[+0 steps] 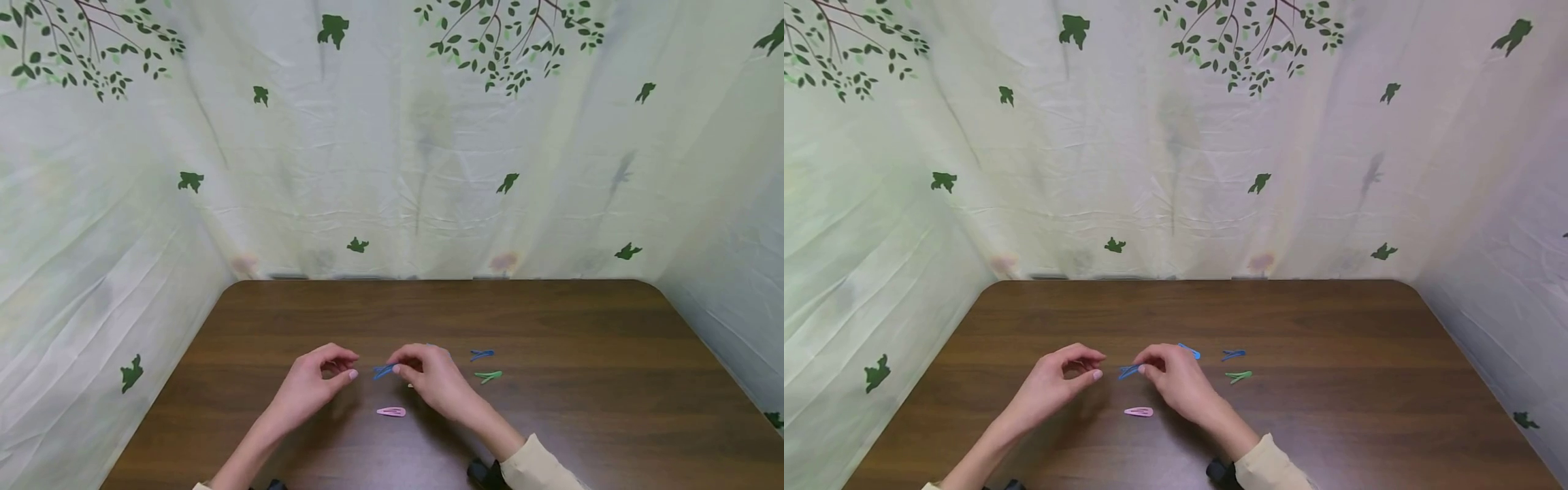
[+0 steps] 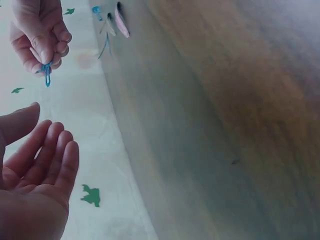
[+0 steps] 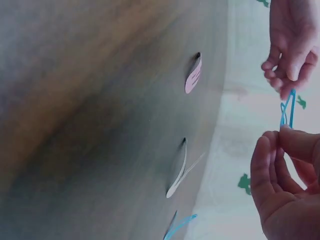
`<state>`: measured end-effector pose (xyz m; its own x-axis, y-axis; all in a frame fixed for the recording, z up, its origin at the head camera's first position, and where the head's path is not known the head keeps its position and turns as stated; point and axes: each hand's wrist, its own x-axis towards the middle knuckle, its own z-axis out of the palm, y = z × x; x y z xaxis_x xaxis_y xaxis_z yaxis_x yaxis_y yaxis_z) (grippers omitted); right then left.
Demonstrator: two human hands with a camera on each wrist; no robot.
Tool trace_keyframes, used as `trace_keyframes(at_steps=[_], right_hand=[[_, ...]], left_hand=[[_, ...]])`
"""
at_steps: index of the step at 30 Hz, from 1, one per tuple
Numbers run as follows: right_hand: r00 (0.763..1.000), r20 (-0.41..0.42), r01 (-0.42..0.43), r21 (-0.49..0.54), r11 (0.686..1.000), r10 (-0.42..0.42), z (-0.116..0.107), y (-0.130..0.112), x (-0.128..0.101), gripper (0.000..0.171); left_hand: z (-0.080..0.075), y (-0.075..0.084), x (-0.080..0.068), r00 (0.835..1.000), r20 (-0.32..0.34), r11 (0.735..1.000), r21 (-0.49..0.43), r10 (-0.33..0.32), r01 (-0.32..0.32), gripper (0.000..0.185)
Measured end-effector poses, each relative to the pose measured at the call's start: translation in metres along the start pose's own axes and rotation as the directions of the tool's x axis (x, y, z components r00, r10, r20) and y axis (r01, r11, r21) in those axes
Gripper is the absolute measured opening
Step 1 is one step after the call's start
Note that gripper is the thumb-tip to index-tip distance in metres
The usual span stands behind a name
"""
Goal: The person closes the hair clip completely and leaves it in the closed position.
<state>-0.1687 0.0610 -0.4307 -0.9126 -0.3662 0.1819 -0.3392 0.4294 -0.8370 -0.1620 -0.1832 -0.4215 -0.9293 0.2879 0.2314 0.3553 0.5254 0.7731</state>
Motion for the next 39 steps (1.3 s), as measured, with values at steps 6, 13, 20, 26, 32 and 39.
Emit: trace_keyframes(at_steps=[6,13,20,26,32,39], right_hand=[[0.993,-0.119,0.019,0.026,0.999,-0.016,-0.002,-0.004,-0.010,0.012],[0.981,-0.193,0.043,0.071,0.997,-0.029,-0.008,-0.011,-0.024,0.014],[0.968,-0.243,0.096,0.129,0.987,-0.062,-0.018,-0.019,-0.039,0.012],[0.965,-0.257,0.087,0.147,0.985,-0.047,-0.022,-0.023,-0.052,0.013],[0.961,-0.273,0.090,0.115,0.989,-0.056,-0.023,-0.027,-0.063,0.018],[0.945,-0.316,0.119,0.093,0.989,-0.084,-0.023,-0.027,-0.071,0.021]], left_hand=[[-0.002,0.010,-0.002,0.998,-0.046,0.998,-0.022,0.052,-0.053,0.026],[0.000,0.021,-0.007,0.993,-0.039,0.993,-0.022,0.114,-0.115,0.029],[0.005,0.032,-0.014,0.978,-0.055,0.979,-0.027,0.200,-0.202,0.031],[0.012,0.038,-0.019,0.965,-0.059,0.966,-0.036,0.254,-0.257,0.030],[0.019,0.043,-0.024,0.953,-0.042,0.952,-0.046,0.299,-0.301,0.033],[0.030,0.049,-0.025,0.943,-0.046,0.939,-0.094,0.329,-0.332,0.030]])
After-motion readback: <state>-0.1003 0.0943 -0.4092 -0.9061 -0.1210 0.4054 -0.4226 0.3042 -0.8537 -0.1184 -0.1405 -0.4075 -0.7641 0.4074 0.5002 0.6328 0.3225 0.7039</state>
